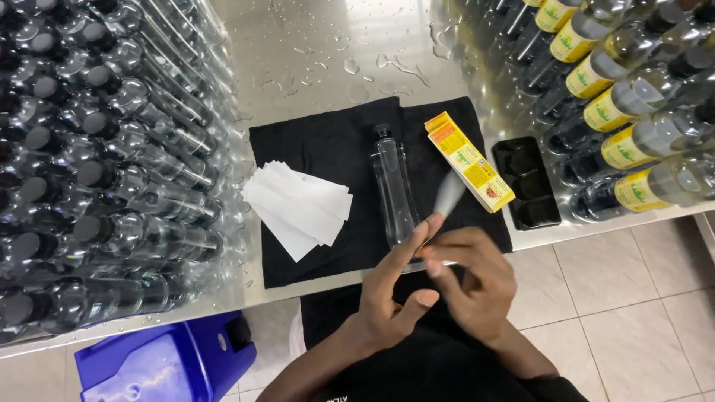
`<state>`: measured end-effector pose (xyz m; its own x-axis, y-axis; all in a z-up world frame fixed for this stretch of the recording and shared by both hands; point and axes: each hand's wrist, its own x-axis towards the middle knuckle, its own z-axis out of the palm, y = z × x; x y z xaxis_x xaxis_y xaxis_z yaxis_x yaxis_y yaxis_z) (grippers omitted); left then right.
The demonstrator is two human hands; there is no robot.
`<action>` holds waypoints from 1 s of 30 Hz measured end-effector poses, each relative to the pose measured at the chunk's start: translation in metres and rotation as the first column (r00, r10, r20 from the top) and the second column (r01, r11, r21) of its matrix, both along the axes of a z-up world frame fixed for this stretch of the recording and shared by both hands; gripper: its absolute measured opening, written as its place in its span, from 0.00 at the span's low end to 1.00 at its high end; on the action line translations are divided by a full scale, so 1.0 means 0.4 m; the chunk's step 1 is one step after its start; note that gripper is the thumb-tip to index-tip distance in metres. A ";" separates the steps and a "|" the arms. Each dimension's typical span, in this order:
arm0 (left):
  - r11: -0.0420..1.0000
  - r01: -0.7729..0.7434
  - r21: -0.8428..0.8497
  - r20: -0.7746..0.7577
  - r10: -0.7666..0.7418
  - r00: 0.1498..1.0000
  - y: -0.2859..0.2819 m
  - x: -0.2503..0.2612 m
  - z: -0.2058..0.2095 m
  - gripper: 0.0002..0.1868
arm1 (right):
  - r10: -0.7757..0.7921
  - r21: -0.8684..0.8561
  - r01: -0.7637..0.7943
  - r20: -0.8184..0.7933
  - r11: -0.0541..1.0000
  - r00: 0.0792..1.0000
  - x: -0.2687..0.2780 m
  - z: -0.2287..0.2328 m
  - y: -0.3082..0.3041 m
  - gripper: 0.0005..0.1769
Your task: Manually applying adhesive labels to plastic bottles at a production workstation.
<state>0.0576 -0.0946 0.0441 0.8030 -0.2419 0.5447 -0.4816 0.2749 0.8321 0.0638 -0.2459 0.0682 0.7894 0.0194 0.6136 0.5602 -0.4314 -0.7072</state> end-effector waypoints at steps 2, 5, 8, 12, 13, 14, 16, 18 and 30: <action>0.995 -0.097 -0.028 -0.046 0.095 0.994 -0.001 0.000 0.008 0.26 | 0.091 -0.007 -0.091 -0.022 0.996 0.996 -0.009 -0.010 0.010 0.08; 0.986 -0.113 -0.118 -0.131 0.097 0.987 0.002 0.004 -0.024 0.23 | 0.128 0.008 -0.128 -0.033 0.992 0.991 -0.005 -0.020 0.017 0.09; 0.982 -0.169 -0.087 -0.207 0.148 0.967 0.011 0.011 -0.032 0.22 | 0.140 0.005 -0.140 -0.094 0.990 0.986 0.002 -0.025 0.019 0.09; 0.962 -0.253 -0.099 -0.292 0.215 0.932 0.028 0.035 -0.030 0.27 | 0.176 0.076 -0.164 -0.199 0.983 0.964 0.012 -0.025 0.016 0.09; 0.938 -0.347 -0.019 -0.373 0.315 0.873 0.037 0.045 -0.013 0.32 | 0.199 0.167 -0.162 -0.234 0.973 0.952 0.014 -0.031 0.012 0.08; 0.901 -0.428 0.068 -0.444 0.412 0.795 0.045 0.054 0.004 0.38 | 0.223 0.257 -0.154 -0.269 0.954 0.937 0.014 -0.035 0.007 0.07; 0.834 -0.548 0.060 -0.559 0.483 0.674 0.096 0.105 -0.018 0.32 | 0.193 0.306 -0.112 -0.250 0.945 0.949 0.011 -0.064 -0.013 0.06; 0.753 -0.655 0.068 -0.661 0.526 0.536 0.164 0.151 -0.054 0.26 | 0.158 0.354 -0.068 -0.232 0.933 0.960 0.014 -0.087 -0.035 0.05; 0.205 -0.852 0.482 0.094 0.955 0.283 0.362 0.220 -0.193 0.22 | -0.165 0.397 0.147 0.010 0.906 0.986 0.050 -0.112 -0.146 0.11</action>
